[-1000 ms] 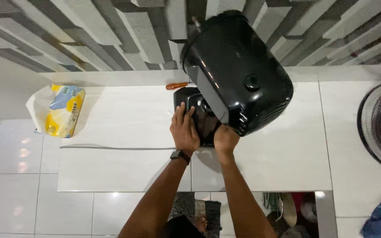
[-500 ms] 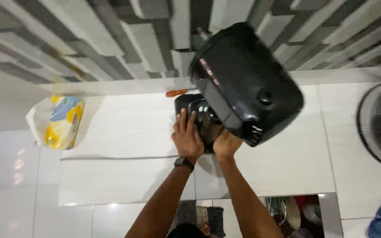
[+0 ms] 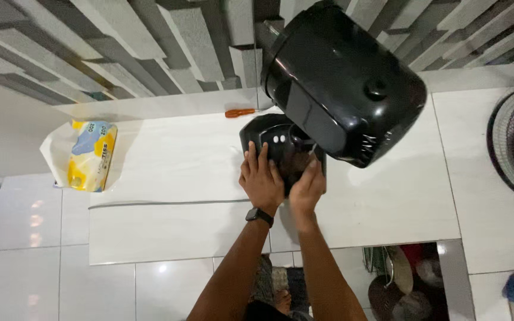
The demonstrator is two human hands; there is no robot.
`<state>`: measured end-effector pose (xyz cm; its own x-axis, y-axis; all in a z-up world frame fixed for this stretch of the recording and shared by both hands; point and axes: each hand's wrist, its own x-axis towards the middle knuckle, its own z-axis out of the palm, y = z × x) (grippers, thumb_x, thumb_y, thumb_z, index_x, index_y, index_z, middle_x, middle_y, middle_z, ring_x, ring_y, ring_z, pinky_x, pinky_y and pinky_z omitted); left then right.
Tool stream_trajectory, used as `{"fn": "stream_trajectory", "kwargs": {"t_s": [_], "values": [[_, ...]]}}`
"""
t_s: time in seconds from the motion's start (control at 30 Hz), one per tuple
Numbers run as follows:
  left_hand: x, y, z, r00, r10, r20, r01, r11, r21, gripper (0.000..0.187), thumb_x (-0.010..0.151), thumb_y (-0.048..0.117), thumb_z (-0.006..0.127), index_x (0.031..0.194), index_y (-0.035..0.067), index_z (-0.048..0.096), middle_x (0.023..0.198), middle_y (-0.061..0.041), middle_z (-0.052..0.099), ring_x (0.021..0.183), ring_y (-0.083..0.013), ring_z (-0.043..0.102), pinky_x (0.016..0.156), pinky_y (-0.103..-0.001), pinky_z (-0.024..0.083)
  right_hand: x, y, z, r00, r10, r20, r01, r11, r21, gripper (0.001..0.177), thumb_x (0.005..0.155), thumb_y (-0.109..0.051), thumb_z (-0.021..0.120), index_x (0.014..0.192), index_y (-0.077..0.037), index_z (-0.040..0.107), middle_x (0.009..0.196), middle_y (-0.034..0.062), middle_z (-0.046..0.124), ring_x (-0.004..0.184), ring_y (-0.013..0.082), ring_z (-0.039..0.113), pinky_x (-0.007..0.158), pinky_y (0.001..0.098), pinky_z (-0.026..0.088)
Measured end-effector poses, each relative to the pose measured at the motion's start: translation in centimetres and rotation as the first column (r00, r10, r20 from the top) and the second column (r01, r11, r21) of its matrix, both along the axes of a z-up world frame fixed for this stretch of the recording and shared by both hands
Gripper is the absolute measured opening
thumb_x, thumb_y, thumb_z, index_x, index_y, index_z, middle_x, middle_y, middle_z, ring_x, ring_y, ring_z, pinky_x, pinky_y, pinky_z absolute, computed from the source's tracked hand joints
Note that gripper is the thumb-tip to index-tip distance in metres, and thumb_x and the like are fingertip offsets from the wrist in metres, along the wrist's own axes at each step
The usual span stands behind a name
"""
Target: The person assembles a black table fan by attaching the base, motor housing, front grille, fan blades, and rear grille. They secure the components by hand and then plug the fan into a wall outlet.
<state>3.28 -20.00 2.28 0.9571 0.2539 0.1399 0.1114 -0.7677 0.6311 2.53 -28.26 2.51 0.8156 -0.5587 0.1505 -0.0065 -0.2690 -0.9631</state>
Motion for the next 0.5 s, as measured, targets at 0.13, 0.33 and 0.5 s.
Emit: {"fn": "stream_trajectory", "kwargs": {"t_s": [0.13,0.33,0.5], "values": [[-0.4,2.1,0.7,0.976,-0.198,-0.095,0.207,0.973,0.099,0.050,0.099,0.032,0.051,0.146,0.015,0.051,0.164,-0.008,0.034,0.144,-0.0319,0.035,0.118,-0.056,0.026,-1.2,-1.8,0.3,0.975,0.170,0.141,-0.146,0.975,-0.170,0.042,0.094,-0.038,0.059,0.108,0.001,0.064,0.098,0.0167,0.066,0.090,0.0308,0.063,0.081,0.0409,0.053],[2.4,5.0,0.4,0.867,-0.487,-0.104,0.488,0.787,0.378,0.059,0.102,0.034,0.045,0.155,0.008,0.042,0.166,-0.007,0.029,0.150,-0.0332,0.029,0.121,-0.062,0.019,-0.4,-0.7,4.5,0.966,0.179,-0.188,-0.233,0.916,-0.326,0.047,0.074,-0.033,0.091,0.098,0.000,0.067,0.094,0.0155,0.071,0.084,0.0326,0.072,0.077,0.0432,0.057],[3.2,4.9,-0.3,0.864,-0.495,-0.098,0.467,0.710,0.528,0.060,0.103,0.041,0.045,0.153,0.008,0.042,0.164,-0.009,0.030,0.146,-0.0337,0.034,0.115,-0.062,0.026,0.1,-0.5,5.0,0.966,0.170,-0.193,-0.227,0.916,-0.330,0.043,0.071,-0.028,0.091,0.095,-0.001,0.069,0.087,0.0139,0.074,0.076,0.0310,0.073,0.070,0.0415,0.058]]}}
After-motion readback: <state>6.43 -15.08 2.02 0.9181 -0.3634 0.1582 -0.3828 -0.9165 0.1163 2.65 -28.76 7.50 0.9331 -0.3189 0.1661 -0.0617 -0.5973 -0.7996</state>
